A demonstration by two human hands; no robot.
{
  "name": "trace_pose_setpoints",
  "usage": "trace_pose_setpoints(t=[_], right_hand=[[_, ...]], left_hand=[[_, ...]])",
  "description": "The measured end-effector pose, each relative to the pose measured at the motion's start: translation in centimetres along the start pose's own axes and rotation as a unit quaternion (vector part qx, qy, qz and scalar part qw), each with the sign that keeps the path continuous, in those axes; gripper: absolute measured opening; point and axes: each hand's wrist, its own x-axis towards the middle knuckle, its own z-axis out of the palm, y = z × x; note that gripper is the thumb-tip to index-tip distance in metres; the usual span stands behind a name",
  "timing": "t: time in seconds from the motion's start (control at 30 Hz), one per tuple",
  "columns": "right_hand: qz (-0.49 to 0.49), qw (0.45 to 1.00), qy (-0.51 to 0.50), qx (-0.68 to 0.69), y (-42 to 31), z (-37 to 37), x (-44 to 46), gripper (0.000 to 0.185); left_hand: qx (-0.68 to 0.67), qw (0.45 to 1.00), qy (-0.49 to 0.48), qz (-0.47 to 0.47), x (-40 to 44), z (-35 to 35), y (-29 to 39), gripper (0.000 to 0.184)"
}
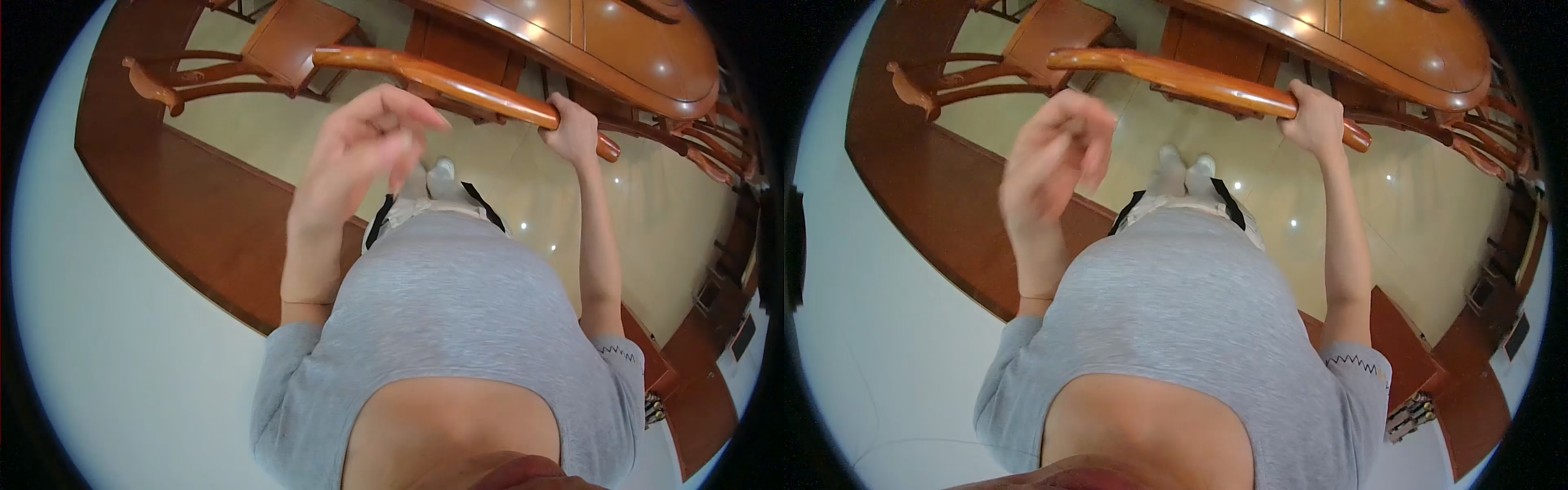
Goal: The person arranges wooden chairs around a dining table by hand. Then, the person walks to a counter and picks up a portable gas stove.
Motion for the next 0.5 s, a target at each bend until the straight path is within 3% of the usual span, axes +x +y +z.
trace_pose_setpoints(t=[0.07, 0.1, 0.17, 0.23, 0.3, 0.33, 0.5], right_hand=[[0.005, 1.000, -0.014, -0.014, 0.1, 0.1, 0.0, 0.029], [0.002, 1.000, -0.023, -0.013, 0.0, 0.0, 0.0, 0.029], [0.002, 1.000, -0.012, -0.025, -0.2, -0.1, -0.1, 0.030], [0.001, 0.999, -0.027, -0.037, 0.2, 0.2, 0.0, 0.031], [-0.008, 0.999, -0.002, -0.042, 0.1, 0.3, 0.1, 0.033], [-0.016, 0.999, -0.008, -0.043, -0.1, 0.1, 0.1, 0.033], [0.009, 0.999, -0.034, -0.029, -0.9, -0.7, 0.1, 0.032]], left_hand=[[-0.022, 0.999, -0.035, 0.021, -1.0, 1.9, 2.2, 0.047], [-0.034, 0.985, -0.157, 0.058, -1.0, 1.6, 2.6, 0.057], [-0.053, 0.909, -0.391, 0.137, -0.9, 1.8, 3.6, 0.079], [-0.073, 0.967, -0.185, 0.157, -3.1, 5.7, 5.2, 0.067], [0.031, 0.970, -0.238, 0.022, -4.6, 3.6, 7.9, 0.057], [0.110, 0.939, -0.295, 0.139, -3.6, 3.2, 8.3, 0.047], [0.106, 0.956, -0.217, 0.165, -5.6, 2.8, 8.5, 0.046]])
